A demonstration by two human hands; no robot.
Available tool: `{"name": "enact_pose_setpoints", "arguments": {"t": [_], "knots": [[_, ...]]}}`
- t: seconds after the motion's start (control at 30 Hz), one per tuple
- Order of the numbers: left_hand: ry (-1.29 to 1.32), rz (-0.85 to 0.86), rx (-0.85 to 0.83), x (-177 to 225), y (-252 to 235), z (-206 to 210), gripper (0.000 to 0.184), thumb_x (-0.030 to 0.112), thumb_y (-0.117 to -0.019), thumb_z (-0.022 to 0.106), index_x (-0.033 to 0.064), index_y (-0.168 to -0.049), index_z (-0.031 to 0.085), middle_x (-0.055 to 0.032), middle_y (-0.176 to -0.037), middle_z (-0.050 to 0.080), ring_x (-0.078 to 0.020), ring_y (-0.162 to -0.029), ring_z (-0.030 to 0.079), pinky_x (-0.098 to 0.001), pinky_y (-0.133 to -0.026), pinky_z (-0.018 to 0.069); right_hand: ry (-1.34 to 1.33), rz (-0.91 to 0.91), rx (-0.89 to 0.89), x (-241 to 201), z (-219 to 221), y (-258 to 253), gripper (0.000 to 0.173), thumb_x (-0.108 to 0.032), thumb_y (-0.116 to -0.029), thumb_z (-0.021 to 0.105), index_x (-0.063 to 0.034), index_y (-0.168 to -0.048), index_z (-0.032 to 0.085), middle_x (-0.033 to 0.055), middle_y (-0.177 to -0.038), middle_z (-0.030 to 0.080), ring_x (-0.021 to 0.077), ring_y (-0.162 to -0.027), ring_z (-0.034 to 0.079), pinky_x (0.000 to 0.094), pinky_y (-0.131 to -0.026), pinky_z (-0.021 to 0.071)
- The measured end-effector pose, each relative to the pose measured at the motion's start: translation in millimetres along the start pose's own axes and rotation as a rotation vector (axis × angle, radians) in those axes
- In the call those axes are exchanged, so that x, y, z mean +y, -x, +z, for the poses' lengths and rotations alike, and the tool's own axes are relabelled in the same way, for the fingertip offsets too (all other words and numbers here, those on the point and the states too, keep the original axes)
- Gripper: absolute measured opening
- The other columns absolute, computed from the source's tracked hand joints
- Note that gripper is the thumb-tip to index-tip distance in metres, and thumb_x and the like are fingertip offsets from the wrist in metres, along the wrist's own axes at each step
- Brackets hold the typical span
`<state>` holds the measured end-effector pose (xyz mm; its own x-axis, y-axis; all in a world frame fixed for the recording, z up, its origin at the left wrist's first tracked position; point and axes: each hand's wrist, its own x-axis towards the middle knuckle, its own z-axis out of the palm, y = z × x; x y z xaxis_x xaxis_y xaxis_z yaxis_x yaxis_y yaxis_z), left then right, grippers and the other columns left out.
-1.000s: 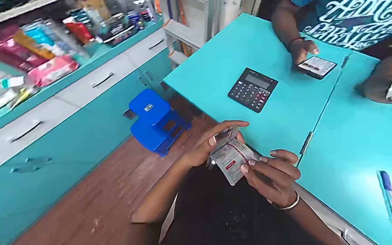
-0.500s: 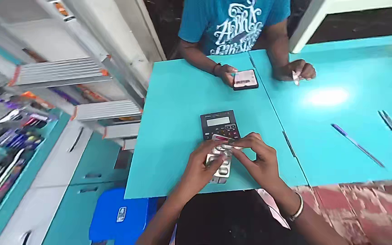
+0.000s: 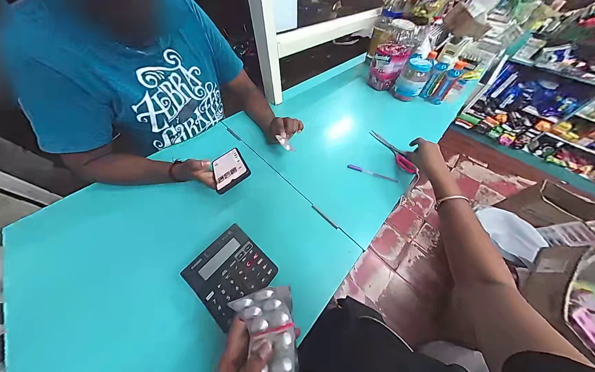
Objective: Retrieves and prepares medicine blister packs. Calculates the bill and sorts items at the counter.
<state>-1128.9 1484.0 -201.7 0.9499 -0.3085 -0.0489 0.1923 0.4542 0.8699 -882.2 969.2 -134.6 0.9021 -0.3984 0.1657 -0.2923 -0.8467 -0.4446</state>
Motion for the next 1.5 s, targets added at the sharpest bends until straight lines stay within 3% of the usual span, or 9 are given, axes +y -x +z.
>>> {"name": "enact_pose_setpoints", "arguments": {"t": [0.07, 0.2, 0.27, 0.4, 0.53, 0.63, 0.73, 0.87, 1.5], "knots": [[-0.06, -0.051, -0.066, -3, -12, 13, 0.067, 0.016, -0.1006, 0.061, 0.014, -0.153, 0.02, 0.0028, -0.135, 0.063, -0.0151, -0.118, 0.066, -0.0412, -0.103, 0.0552, 0.061, 0.036, -0.11, 8, -2, -25, 0.041, -0.005, -0.0878, 0.077, 0.0083, -0.124, 0.061, 0.038, -0.108, 0.064, 0.0584, -0.103, 0.062, 0.0742, -0.086, 0.0471], [0.022, -0.16, -0.12, -5, -36, 40, 0.091, 0.005, -0.0959, 0.064, 0.006, -0.157, -0.003, -0.0096, -0.141, 0.058, -0.0237, -0.122, 0.065, -0.0464, -0.104, 0.0552, 0.113, -0.009, -0.319, 23, 1, -54, 0.047, -0.01, -0.0818, 0.086, 0.0077, -0.119, 0.064, 0.0363, -0.106, 0.066, 0.0558, -0.102, 0.063, 0.0733, -0.087, 0.0468], [0.027, -0.213, -0.045, -4, -48, 55, 0.088, 0.003, -0.0952, 0.063, 0.007, -0.158, 0.002, -0.0114, -0.137, 0.062, -0.0249, -0.116, 0.068, -0.0463, -0.1, 0.058, 0.016, -0.052, -0.419, 28, -4, -59, 0.049, -0.015, -0.0832, 0.086, 0.0047, -0.122, 0.064, 0.0325, -0.098, 0.068, 0.0499, -0.088, 0.066, 0.0687, -0.08, 0.0509], [-0.02, -0.298, 0.075, -5, -75, 71, 0.073, 0.008, -0.0983, 0.059, 0.0092, -0.158, 0.017, -0.0128, -0.123, 0.069, -0.0237, -0.102, 0.073, -0.0424, -0.091, 0.062, -0.583, 0.103, -0.653, 20, -13, -39, 0.045, -0.015, -0.1038, 0.055, -0.0038, -0.146, 0.044, 0.0111, -0.093, 0.071, 0.0152, -0.075, 0.069, 0.0325, -0.072, 0.0598], [-0.156, -0.347, 0.107, 1, -97, 78, 0.06, 0.016, -0.1058, 0.05, 0.0118, -0.158, 0.021, -0.0071, -0.12, 0.068, -0.0169, -0.1, 0.072, -0.0366, -0.088, 0.0616, -0.959, 0.108, -0.654, 17, -2, 42, 0.047, -0.014, -0.0912, 0.06, -0.0128, -0.138, 0.054, -0.0062, -0.084, 0.068, 0.0021, -0.063, 0.062, 0.0179, -0.056, 0.054], [-0.257, -0.35, 0.075, 9, -114, 79, 0.052, 0.02, -0.1084, 0.046, 0.0126, -0.156, 0.028, -0.0069, -0.124, 0.066, -0.0153, -0.104, 0.07, -0.0353, -0.092, 0.0599, -1.054, -0.012, -0.828, 2, 10, 113, 0.054, -0.038, -0.0867, 0.075, -0.0132, -0.133, 0.063, -0.0072, -0.08, 0.066, 0.0018, -0.058, 0.057, 0.0191, -0.052, 0.0504], [-0.389, -0.352, -0.014, 23, -130, 79, 0.049, 0.021, -0.108, 0.047, 0.0099, -0.154, 0.032, -0.0068, -0.126, 0.065, -0.0126, -0.106, 0.068, -0.0335, -0.093, 0.0581, -1.064, -0.243, -1.1, -4, 23, 153, 0.069, -0.063, -0.0821, 0.074, -0.0178, -0.133, 0.063, -0.0112, -0.083, 0.066, -0.0029, -0.062, 0.055, 0.0149, -0.053, 0.0469], [-0.528, -0.408, -0.094, 40, -147, 80, 0.043, 0.018, -0.1071, 0.049, 0.0108, -0.149, 0.041, -0.0065, -0.122, 0.065, -0.0096, -0.102, 0.067, -0.0301, -0.091, 0.057, -0.99, -0.35, -1.289, -1, 30, 168, 0.072, -0.065, -0.0834, 0.073, -0.0143, -0.132, 0.056, -0.0112, -0.079, 0.06, -0.0024, -0.063, 0.054, 0.0166, -0.056, 0.0485], [-0.828, -0.546, -0.226, 63, -164, 82, 0.029, 0.017, -0.1069, 0.051, 0.0028, -0.132, 0.054, -0.0105, -0.105, 0.066, -0.0096, -0.088, 0.065, -0.0292, -0.08, 0.054, -0.87, -0.46, -1.31, -18, 44, 162, 0.062, -0.055, -0.086, 0.075, -0.0115, -0.128, 0.061, -0.0132, -0.074, 0.057, -0.0051, -0.059, 0.05, 0.0142, -0.053, 0.0435]]}}
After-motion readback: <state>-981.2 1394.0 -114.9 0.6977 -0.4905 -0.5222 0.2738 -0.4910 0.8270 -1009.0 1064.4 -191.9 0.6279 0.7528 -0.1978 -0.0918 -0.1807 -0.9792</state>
